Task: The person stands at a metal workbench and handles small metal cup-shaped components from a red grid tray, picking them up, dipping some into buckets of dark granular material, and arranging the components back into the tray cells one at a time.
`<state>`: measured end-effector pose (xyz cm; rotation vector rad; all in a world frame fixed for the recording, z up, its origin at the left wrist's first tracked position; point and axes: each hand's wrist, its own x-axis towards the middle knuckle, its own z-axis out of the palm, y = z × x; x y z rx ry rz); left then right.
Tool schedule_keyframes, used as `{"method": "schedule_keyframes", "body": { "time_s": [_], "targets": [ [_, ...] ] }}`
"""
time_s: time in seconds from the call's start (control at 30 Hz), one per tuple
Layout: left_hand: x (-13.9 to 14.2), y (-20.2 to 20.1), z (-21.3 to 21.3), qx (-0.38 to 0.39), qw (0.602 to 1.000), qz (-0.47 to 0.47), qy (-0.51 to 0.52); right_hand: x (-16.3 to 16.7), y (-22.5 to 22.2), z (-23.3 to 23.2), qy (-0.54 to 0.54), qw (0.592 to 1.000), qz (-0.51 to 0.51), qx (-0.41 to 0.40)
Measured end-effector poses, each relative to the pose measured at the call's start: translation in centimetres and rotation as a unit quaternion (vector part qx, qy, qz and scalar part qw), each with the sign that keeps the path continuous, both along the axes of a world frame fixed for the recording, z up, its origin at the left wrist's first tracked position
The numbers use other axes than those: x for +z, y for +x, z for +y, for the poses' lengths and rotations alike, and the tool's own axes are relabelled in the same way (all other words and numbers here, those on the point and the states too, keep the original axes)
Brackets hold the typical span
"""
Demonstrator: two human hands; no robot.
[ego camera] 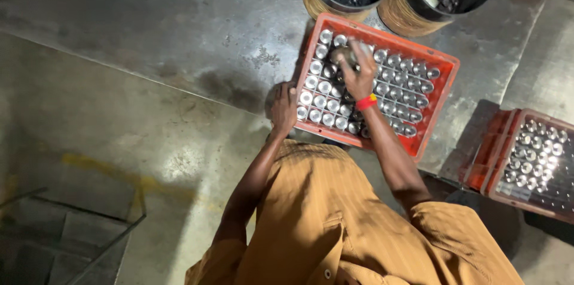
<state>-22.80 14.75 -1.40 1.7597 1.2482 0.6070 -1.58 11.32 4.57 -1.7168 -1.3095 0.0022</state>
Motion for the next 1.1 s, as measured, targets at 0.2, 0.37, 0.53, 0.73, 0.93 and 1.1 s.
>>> {"method": "schedule_keyframes", "body": {
  "time_s": [0.2,0.37,0.53,0.73,0.93,1.1],
  "targets": [
    [-0.6,-0.3,-0.7,0.003,0.995,-0.079,0.064,-0.9,-1.4,-5.3,-0.14,0.988,0.024,0.053],
    [-1.3,-0.5,-1.0,0.013,0.997,-0.069,0.042,-1.0,-3.2,-10.1,0.0,0.999,-0.014,-0.04],
    [-1.9,-0.7,-1.0,0.004,0.995,-0.089,0.052,-0.8,-2.0,-12.8,-0.085,0.996,0.014,-0.007],
    [-1.9,-1.0,-1.0,-0.019,0.995,-0.064,0.08,-1.1,3.5,-9.3,0.044,0.987,-0.05,-0.148],
    [-1.1,-0.8,-0.7,-0.015,0.995,-0.07,0.076,-0.2,6.8,-7.4,-0.04,0.989,-0.005,-0.143],
    [-0.8,-0.8,-0.9,-0.014,0.996,-0.05,0.071,0.4,7.3,-10.5,-0.011,0.984,-0.004,-0.179]
  ]
}}
